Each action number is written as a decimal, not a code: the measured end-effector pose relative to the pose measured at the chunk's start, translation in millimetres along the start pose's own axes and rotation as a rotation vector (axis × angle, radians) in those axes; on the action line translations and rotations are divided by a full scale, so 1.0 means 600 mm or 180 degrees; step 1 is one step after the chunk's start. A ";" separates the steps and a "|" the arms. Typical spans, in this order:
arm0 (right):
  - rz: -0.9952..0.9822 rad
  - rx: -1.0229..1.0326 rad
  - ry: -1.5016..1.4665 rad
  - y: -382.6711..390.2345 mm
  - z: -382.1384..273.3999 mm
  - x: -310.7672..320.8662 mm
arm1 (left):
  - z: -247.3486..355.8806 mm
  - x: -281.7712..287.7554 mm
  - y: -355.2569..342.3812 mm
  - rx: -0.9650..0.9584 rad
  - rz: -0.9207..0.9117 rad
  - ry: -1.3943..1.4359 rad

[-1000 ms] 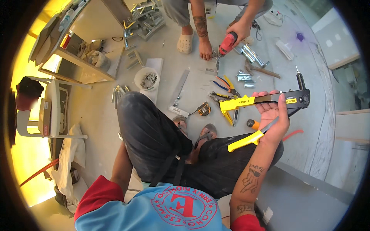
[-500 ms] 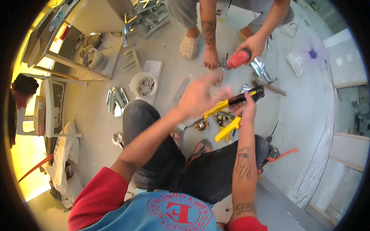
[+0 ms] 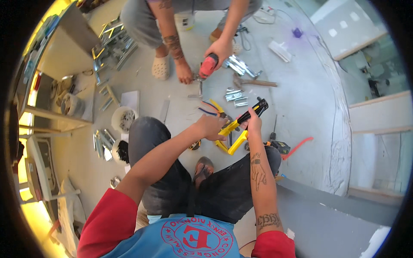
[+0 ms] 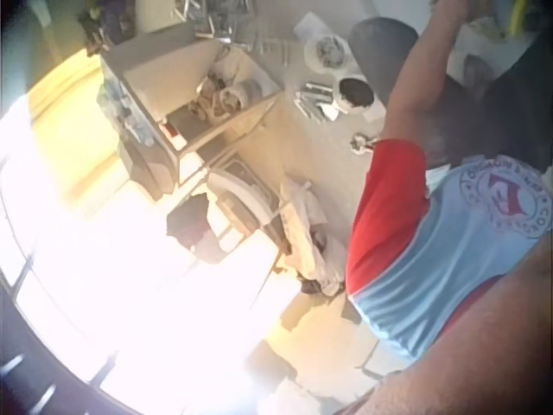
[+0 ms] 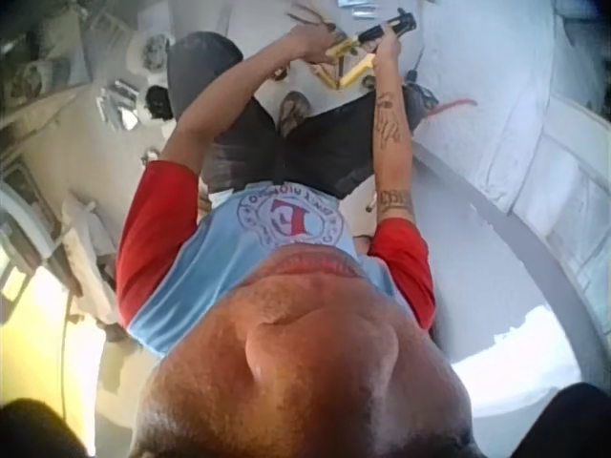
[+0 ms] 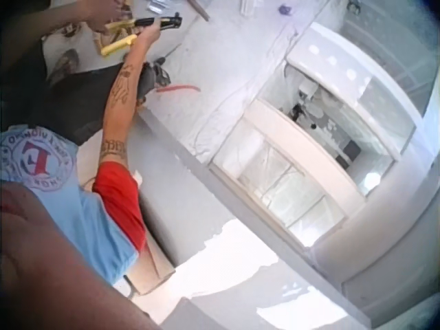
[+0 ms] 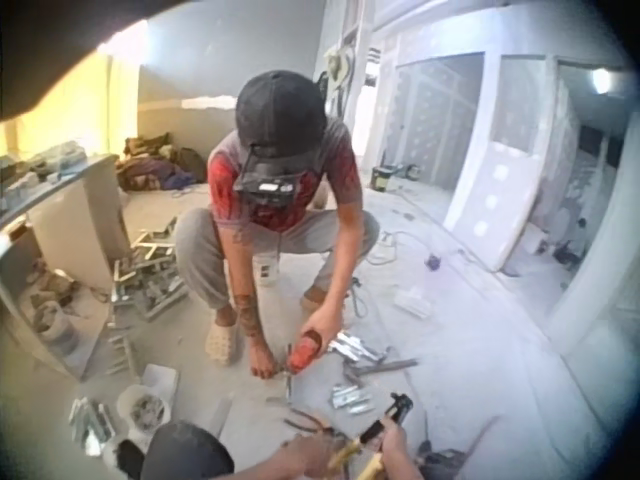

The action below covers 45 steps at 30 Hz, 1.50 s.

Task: The person is joining metal studs using a rivet gun and rivets while an assistant helps hold and drill the pieces.

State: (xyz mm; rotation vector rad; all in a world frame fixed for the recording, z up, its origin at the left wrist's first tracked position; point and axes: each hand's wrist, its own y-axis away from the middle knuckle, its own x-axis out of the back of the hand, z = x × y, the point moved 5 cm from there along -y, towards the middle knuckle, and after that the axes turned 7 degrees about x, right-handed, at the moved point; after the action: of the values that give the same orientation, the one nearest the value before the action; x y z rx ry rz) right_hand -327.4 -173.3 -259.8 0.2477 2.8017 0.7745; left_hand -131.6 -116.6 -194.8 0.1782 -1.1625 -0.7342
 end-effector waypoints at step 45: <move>-0.1261 -0.1029 0.1592 -0.057 0.156 -0.333 | -0.240 -0.199 -0.053 0.2026 0.1354 0.4952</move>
State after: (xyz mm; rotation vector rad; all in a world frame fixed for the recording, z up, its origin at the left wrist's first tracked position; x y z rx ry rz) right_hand -114.8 -200.9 -322.2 -0.6167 2.9361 1.3013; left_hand -42.3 -102.1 -361.5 0.8256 0.1431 0.2706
